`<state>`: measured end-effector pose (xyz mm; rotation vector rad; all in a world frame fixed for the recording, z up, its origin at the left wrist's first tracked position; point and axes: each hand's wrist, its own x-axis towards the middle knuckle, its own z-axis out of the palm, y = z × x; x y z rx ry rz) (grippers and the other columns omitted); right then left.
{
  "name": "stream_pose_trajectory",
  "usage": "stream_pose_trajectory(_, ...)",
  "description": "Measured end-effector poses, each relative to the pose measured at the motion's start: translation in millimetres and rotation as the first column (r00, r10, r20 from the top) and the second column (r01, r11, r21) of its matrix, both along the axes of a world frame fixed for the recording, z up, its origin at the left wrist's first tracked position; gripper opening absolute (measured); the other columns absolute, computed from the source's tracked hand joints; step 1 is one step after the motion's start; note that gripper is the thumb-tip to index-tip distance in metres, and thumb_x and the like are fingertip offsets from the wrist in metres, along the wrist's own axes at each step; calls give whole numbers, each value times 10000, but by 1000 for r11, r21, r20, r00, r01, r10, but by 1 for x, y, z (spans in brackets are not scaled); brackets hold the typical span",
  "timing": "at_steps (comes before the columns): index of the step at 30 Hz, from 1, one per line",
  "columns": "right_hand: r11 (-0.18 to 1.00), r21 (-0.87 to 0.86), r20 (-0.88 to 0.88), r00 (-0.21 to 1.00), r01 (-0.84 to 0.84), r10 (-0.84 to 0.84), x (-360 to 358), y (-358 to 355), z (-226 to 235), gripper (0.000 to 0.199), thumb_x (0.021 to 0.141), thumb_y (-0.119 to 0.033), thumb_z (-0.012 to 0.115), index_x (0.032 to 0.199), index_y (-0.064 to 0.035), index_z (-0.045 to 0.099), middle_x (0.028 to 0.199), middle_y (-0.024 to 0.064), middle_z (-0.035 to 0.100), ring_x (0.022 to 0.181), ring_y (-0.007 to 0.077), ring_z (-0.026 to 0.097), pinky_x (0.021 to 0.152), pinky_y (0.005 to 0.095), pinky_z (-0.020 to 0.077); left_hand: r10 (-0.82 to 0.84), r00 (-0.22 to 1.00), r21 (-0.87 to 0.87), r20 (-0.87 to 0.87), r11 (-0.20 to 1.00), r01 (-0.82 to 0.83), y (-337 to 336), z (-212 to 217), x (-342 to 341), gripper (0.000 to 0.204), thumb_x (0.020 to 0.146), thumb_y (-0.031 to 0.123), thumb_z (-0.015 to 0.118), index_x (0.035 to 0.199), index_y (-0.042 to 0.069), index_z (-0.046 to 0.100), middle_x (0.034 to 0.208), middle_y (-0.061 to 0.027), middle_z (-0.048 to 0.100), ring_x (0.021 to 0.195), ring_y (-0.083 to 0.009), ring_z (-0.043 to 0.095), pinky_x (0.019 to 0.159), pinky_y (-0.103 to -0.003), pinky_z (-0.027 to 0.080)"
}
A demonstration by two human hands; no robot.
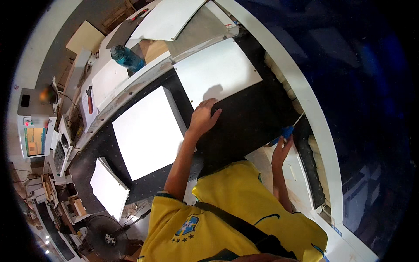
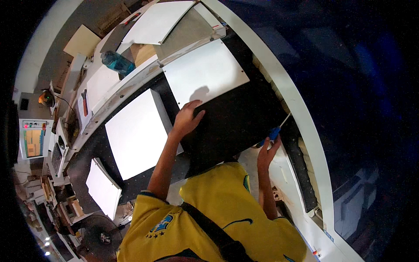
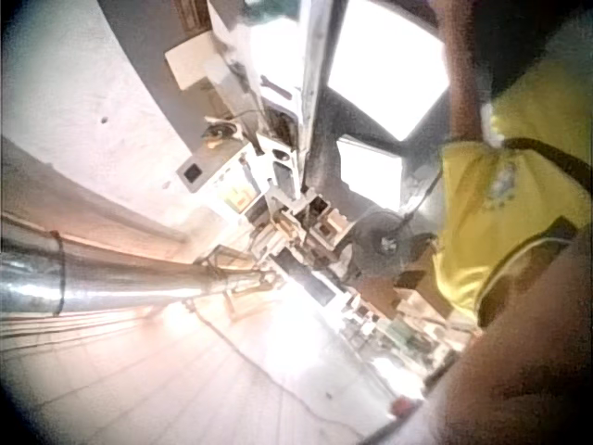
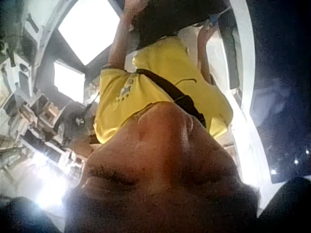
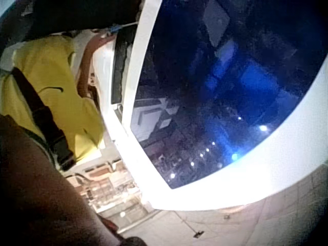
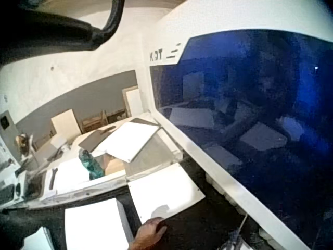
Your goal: The person cleans white square panels using an air nozzle, moves them between stacks, and wipes the surfaces by hand on a dark work table.
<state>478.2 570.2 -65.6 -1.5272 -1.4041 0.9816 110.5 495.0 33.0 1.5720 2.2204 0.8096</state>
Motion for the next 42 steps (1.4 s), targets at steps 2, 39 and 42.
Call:
stream_pose_trajectory(2, 989, -66, -103, 987, -134, 126, 0, 7, -4, 629, 1144, -307, 497, 1628, 39, 294, 1606, 260, 401, 1447, 387, 449, 1204, 459, 338, -46, 991, -47, -122, 998, 41, 32, -48, -15, 563, 1019, 366, 670, 1483, 68, 557, 1540, -209, 540, 1443, -414, 489, 1190, -481, 418)
stream_pose_trajectory(39, 346, -359, 361, 214, -867, 908, -124, 92, 96, 560, 1094, -466, 511, 1267, 64, 567, 899, 296, 724, 835, 479, 732, 740, 566, 582, -502, 822, -382, -269, 839, 388, 10, -77, 105, 797, 905, 121, 662, 1649, 91, 376, 1755, -98, 260, 1644, -343, 133, 1340, -545, 123)
stream_pose_trajectory(42, 219, -412, 276, 108, -884, 955, -128, 64, 85, 577, 1088, -485, 512, 1328, 37, 552, 930, 290, 735, 866, 485, 734, 772, 575, 575, -259, 945, 102, -200, 953, 283, 22, -104, 98, 711, 953, 225, 649, 1612, 78, 426, 1714, -102, 347, 1625, -351, 201, 1331, -547, 158)
